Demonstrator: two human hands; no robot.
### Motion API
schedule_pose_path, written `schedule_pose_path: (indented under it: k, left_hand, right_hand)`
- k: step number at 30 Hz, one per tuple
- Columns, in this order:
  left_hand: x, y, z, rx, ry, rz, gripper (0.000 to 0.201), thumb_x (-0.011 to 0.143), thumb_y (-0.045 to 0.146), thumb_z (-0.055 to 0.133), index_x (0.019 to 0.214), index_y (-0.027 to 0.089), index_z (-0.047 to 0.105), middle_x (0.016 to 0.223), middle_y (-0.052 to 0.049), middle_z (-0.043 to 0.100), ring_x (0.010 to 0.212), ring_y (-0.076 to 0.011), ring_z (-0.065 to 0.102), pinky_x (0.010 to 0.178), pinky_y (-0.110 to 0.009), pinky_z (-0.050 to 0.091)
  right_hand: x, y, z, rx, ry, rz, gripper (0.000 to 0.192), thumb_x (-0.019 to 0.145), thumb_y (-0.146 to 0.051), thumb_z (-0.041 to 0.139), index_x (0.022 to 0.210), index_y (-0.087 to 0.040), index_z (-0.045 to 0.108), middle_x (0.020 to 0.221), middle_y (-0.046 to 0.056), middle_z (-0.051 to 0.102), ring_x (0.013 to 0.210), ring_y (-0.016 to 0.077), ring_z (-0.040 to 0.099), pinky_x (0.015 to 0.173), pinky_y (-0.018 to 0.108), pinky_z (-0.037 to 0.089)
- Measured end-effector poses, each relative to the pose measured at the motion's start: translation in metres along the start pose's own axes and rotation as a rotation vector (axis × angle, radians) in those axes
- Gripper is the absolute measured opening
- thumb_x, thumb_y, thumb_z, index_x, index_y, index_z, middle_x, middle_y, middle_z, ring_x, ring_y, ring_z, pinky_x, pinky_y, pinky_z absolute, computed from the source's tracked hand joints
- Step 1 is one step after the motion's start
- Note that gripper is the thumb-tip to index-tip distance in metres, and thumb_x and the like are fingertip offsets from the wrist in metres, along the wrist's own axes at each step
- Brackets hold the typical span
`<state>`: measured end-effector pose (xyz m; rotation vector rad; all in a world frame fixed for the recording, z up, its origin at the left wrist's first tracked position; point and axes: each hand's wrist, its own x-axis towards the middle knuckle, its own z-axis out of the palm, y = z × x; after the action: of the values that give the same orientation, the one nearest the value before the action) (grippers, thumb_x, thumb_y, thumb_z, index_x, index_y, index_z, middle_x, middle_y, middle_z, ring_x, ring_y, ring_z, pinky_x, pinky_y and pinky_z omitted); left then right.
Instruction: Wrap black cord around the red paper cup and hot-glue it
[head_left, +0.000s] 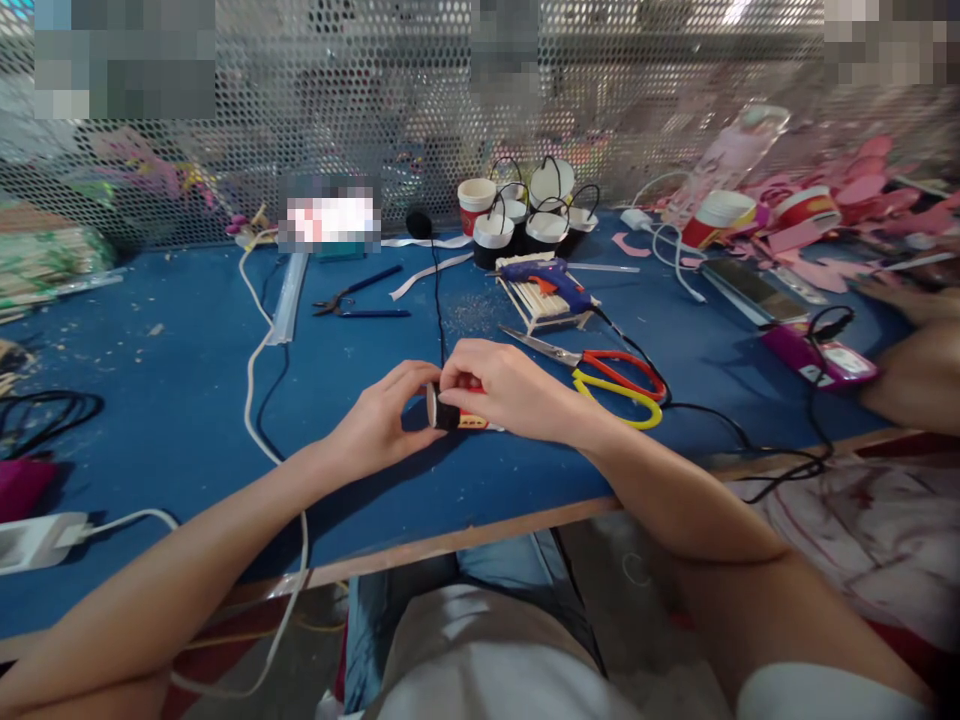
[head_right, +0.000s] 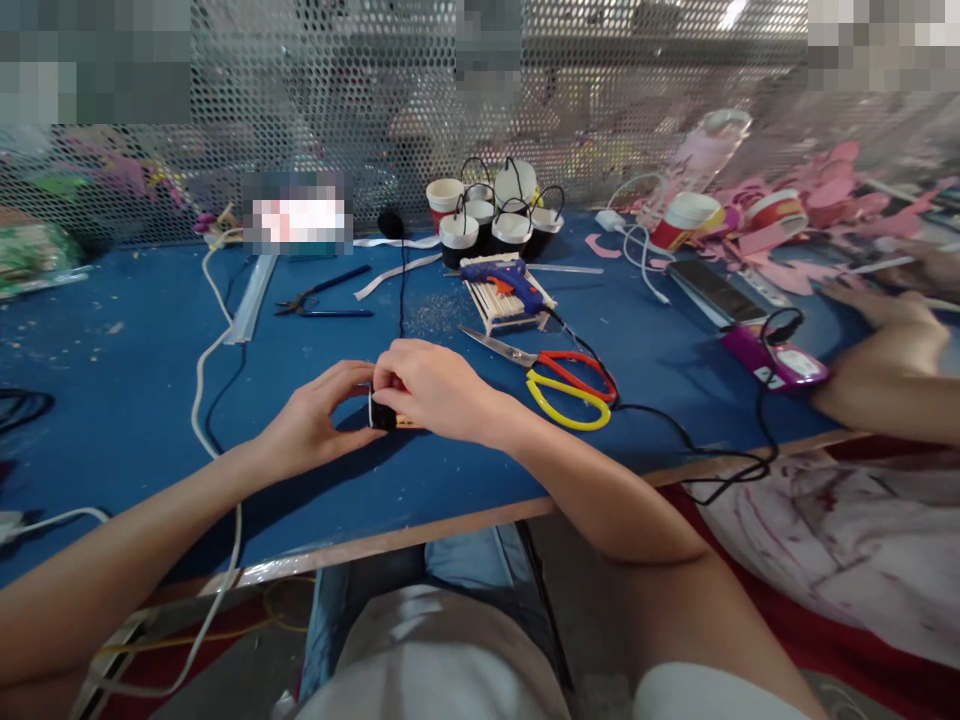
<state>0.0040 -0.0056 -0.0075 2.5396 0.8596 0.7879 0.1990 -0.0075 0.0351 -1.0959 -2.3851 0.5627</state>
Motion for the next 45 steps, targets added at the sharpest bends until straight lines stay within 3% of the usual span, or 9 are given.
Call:
schedule_pose_path:
  k: [5,8,12,18,24,31,36,40,45]
  left_hand:
    - [0.001,0.002,-0.002,0.034,0.050,0.017,0.037,0.078,0.022,0.062,0.112,0.016,0.049,0.112,-0.011,0.057,0.105,-0.0211,0.057,0.088,-0.035,0.051]
    - [0.002,-0.002,-0.002,-0.002,0.080,-0.012,0.041,0.076,0.021,0.063,0.115,0.017,0.048,0.113,-0.010,0.057,0.106,-0.0203,0.057,0.090,-0.035,0.050]
    - [0.002,-0.008,-0.001,-0.014,0.094,-0.068,0.046,0.073,0.019,0.066,0.116,0.017,0.048,0.116,-0.010,0.056,0.108,-0.0205,0.055,0.090,-0.034,0.050]
    - [0.002,-0.007,-0.002,-0.005,0.096,-0.064,0.045,0.075,0.019,0.065,0.117,0.018,0.048,0.116,-0.009,0.056,0.108,-0.0200,0.055,0.091,-0.034,0.050]
    - [-0.002,-0.002,0.001,0.156,0.085,0.058,0.045,0.078,0.020,0.062,0.119,0.017,0.044,0.118,-0.012,0.054,0.112,-0.0228,0.055,0.092,-0.036,0.050]
    - [-0.002,-0.001,0.002,0.181,0.072,0.084,0.044,0.080,0.021,0.061,0.119,0.018,0.043,0.116,-0.012,0.054,0.109,-0.0221,0.056,0.090,-0.035,0.052]
    - [-0.001,0.000,0.001,0.146,0.066,0.090,0.045,0.079,0.018,0.061,0.121,0.018,0.043,0.120,-0.012,0.053,0.113,-0.0226,0.054,0.094,-0.037,0.050]
    - [-0.001,0.000,0.001,0.138,0.057,0.078,0.045,0.079,0.018,0.061,0.121,0.016,0.044,0.120,-0.013,0.052,0.113,-0.0223,0.054,0.095,-0.037,0.049]
    - [0.000,-0.002,0.000,0.099,0.081,0.054,0.043,0.078,0.017,0.061,0.118,0.017,0.045,0.117,-0.011,0.054,0.110,-0.0211,0.055,0.093,-0.036,0.049]
  right_hand:
    - [-0.005,-0.006,-0.008,0.126,-0.006,-0.054,0.007,0.084,-0.018,0.052,0.076,-0.017,0.053,0.082,0.002,0.055,0.076,0.0121,0.050,0.070,0.027,0.041]
    - [-0.007,-0.005,-0.016,0.373,0.121,0.005,0.006,0.083,-0.020,0.053,0.079,-0.018,0.051,0.086,0.003,0.059,0.073,0.0109,0.054,0.065,0.026,0.044]
    - [-0.009,0.003,-0.029,0.550,0.265,0.102,0.011,0.079,-0.020,0.061,0.079,-0.018,0.050,0.072,-0.001,0.060,0.058,0.0084,0.054,0.055,0.024,0.045]
    - [-0.011,0.005,-0.039,0.314,0.209,0.096,0.016,0.087,-0.029,0.052,0.088,-0.017,0.063,0.067,-0.001,0.062,0.060,0.0094,0.055,0.058,0.024,0.045]
    - [0.005,0.010,-0.008,0.103,0.184,-0.066,0.015,0.084,-0.026,0.057,0.093,-0.018,0.065,0.094,0.005,0.067,0.091,0.0167,0.058,0.082,0.032,0.045]
    - [0.010,0.012,0.012,0.085,0.278,-0.118,0.009,0.085,-0.019,0.055,0.076,-0.019,0.057,0.079,0.002,0.062,0.081,0.0142,0.053,0.077,0.030,0.043]
    - [0.014,0.011,0.013,0.082,0.289,-0.006,0.013,0.088,-0.021,0.049,0.075,-0.019,0.050,0.078,0.002,0.058,0.077,0.0136,0.050,0.073,0.028,0.040]
    - [0.011,0.010,0.006,0.176,0.274,0.072,0.020,0.093,-0.029,0.039,0.077,-0.019,0.046,0.075,0.001,0.055,0.070,0.0119,0.050,0.067,0.027,0.039]
    - [-0.002,-0.002,-0.019,0.301,0.270,0.027,0.035,0.095,-0.036,0.033,0.067,-0.019,0.045,0.064,-0.002,0.049,0.059,0.0089,0.045,0.061,0.026,0.037]
